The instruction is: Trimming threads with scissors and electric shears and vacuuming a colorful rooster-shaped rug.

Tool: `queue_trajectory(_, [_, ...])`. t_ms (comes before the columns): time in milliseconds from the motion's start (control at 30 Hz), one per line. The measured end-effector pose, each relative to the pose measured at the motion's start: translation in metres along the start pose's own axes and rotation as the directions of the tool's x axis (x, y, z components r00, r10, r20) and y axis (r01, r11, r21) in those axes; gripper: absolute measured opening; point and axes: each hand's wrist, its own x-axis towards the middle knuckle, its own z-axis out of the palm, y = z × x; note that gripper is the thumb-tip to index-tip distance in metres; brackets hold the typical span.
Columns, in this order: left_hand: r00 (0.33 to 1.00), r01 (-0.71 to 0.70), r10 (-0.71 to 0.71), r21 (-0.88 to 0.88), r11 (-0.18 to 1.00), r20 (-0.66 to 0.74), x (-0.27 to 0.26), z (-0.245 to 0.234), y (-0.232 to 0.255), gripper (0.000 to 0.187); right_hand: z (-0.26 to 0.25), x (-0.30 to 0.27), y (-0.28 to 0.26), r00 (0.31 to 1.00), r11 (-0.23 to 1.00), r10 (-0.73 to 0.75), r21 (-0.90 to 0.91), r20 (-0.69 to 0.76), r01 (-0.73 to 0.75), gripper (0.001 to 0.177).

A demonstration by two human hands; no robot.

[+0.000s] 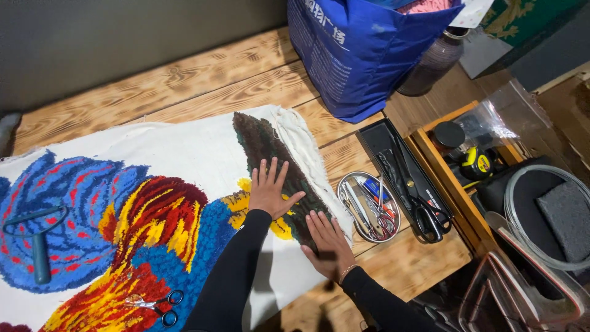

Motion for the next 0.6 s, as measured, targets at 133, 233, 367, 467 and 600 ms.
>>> queue_trajectory(133, [0.993, 0.010, -0.020, 0.085, 0.996, 0.118, 0.003, -0.006, 0.005, 0.108, -0.006, -0.006, -0.004, 0.999, 0.998, 0.041, 0.055, 0.024, -0.043, 0.075])
queue_trajectory(233, [0.999, 0.008, -0.012, 0.104, 0.995, 0.038, -0.003, -0.001, 0.008, 0.106, -0.012, -0.006, -0.007, 0.997, 0.996, 0.043, 0.082, 0.058, -0.048, 0.074])
queue_trajectory(367, [0.982, 0.006, 0.035, 0.217, 0.976, -0.185, -0.012, 0.009, 0.013, 0.094, -0.013, -0.009, -0.007, 0.998, 0.991, 0.044, 0.125, 0.035, -0.048, 0.073])
queue_trajectory(467, [0.966, -0.032, 0.084, 0.210, 0.977, -0.245, -0.015, 0.017, 0.009, 0.088, -0.015, -0.010, -0.009, 0.999, 0.989, 0.042, 0.139, 0.021, -0.045, 0.073])
queue_trajectory(600, [0.975, -0.066, 0.082, 0.082, 0.994, -0.205, -0.007, 0.027, -0.001, 0.087, -0.015, -0.009, -0.008, 1.000, 0.994, 0.012, 0.112, 0.014, -0.013, 0.068])
